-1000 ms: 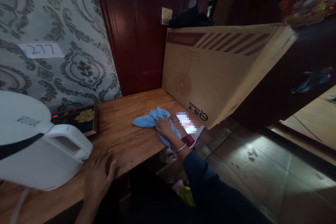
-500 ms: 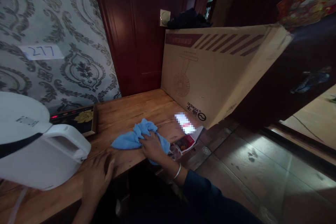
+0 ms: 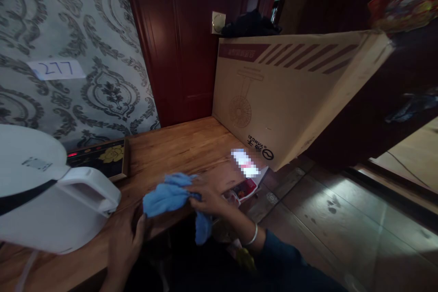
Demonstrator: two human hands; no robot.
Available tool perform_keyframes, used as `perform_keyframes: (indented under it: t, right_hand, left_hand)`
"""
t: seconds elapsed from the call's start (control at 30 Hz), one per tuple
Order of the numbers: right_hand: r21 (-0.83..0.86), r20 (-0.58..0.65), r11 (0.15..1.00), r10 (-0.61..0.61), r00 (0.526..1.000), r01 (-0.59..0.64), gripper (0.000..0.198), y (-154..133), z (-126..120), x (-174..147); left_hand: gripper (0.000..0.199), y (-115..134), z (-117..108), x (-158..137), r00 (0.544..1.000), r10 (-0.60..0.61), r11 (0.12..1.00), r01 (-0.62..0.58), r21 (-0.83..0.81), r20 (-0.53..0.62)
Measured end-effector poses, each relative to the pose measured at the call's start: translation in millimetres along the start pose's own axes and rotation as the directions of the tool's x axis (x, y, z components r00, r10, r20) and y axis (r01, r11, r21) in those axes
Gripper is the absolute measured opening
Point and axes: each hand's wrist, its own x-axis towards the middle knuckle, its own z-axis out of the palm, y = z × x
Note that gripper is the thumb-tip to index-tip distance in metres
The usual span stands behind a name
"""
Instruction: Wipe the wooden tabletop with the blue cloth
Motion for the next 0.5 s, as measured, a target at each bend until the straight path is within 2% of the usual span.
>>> perform_keyframes:
  t: [0.07, 0.13, 0.27, 0.37, 0.5]
  right_hand:
    - [-0.089, -0.070, 0.993, 0.070, 0.995, -0.076, 0.054, 18, -26, -7]
    - [-0.217, -0.088, 0.959, 0.164, 0.982, -0.180, 0.061, 39, -43, -14]
    - [-0.456, -0.114, 0.797, 0.390, 0.914, -0.397, 0.061, 75, -49, -19]
    - [-0.531, -0.098, 0.744, 0.421, 0.902, -0.405, 0.055, 89, -44, -9]
    - [-0.555, -0.036, 0.770, 0.357, 0.934, -0.316, 0.053, 90, -36, 21]
  left_hand:
    - [0.052, 1, 1, 0, 1.000, 0.017, 1.000, -0.018, 0.011, 0.012]
    - [0.052, 1, 2, 0, 0.999, 0.032, 0.999, -0.033, 0.029, 0.019]
    - [0.049, -1, 3, 0, 0.999, 0.046, 0.998, -0.047, 0.045, 0.016]
    - [0.050, -1, 4, 0, 0.998, 0.058, 0.997, -0.058, 0.056, 0.014]
    - [0.050, 1, 4, -1, 0.998, 0.060, 0.995, -0.061, 0.074, 0.008]
